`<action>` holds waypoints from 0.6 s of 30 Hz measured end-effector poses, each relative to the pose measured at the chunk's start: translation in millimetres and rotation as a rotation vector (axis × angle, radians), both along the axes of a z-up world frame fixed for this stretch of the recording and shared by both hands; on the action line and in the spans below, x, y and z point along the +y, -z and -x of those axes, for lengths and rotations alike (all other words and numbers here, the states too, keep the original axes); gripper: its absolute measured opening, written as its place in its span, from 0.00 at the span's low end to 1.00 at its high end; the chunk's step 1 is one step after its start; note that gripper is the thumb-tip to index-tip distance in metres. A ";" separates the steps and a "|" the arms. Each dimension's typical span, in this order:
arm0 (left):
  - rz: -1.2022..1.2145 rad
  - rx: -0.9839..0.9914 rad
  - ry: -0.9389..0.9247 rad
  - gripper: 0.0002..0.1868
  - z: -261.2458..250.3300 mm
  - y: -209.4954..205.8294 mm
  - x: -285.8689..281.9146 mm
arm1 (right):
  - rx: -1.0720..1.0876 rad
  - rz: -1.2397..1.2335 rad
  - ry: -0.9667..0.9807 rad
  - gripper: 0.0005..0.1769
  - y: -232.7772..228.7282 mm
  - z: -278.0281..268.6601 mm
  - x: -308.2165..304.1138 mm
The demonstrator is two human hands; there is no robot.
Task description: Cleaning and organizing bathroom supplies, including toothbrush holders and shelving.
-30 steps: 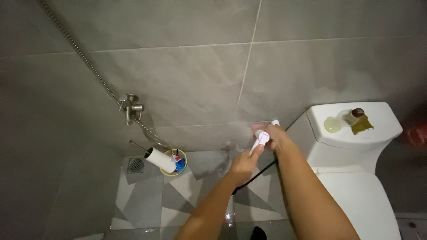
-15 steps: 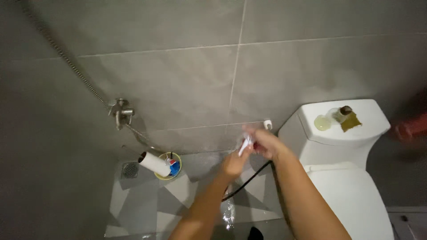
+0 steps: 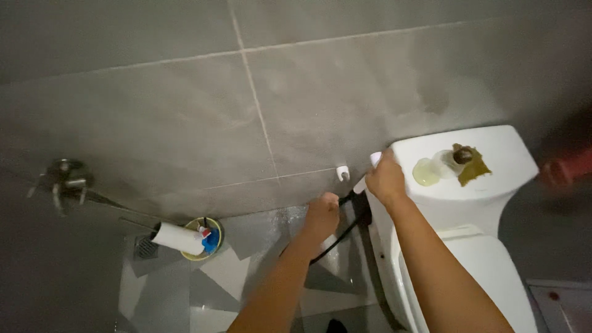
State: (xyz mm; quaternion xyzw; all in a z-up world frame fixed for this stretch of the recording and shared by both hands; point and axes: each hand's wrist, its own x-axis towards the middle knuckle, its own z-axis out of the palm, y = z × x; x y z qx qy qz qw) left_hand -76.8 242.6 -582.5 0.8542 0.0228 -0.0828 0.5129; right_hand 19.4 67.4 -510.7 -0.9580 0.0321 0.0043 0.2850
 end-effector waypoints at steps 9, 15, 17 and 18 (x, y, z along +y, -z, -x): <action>0.001 0.157 -0.197 0.14 -38.2 26.8 -23.1 | -0.145 -0.061 -0.213 0.31 80.3 -45.9 -0.8; 0.103 0.118 -0.286 0.14 -55.3 80.1 -34.8 | -0.134 -0.005 -0.290 0.26 122.4 -48.9 0.9; 0.091 0.109 -0.275 0.14 -53.7 93.1 -39.7 | -0.172 0.003 -0.314 0.25 127.8 -47.1 1.2; 0.079 0.094 -0.262 0.13 -53.5 99.1 -42.2 | -0.215 0.012 -0.337 0.23 129.8 -46.7 1.2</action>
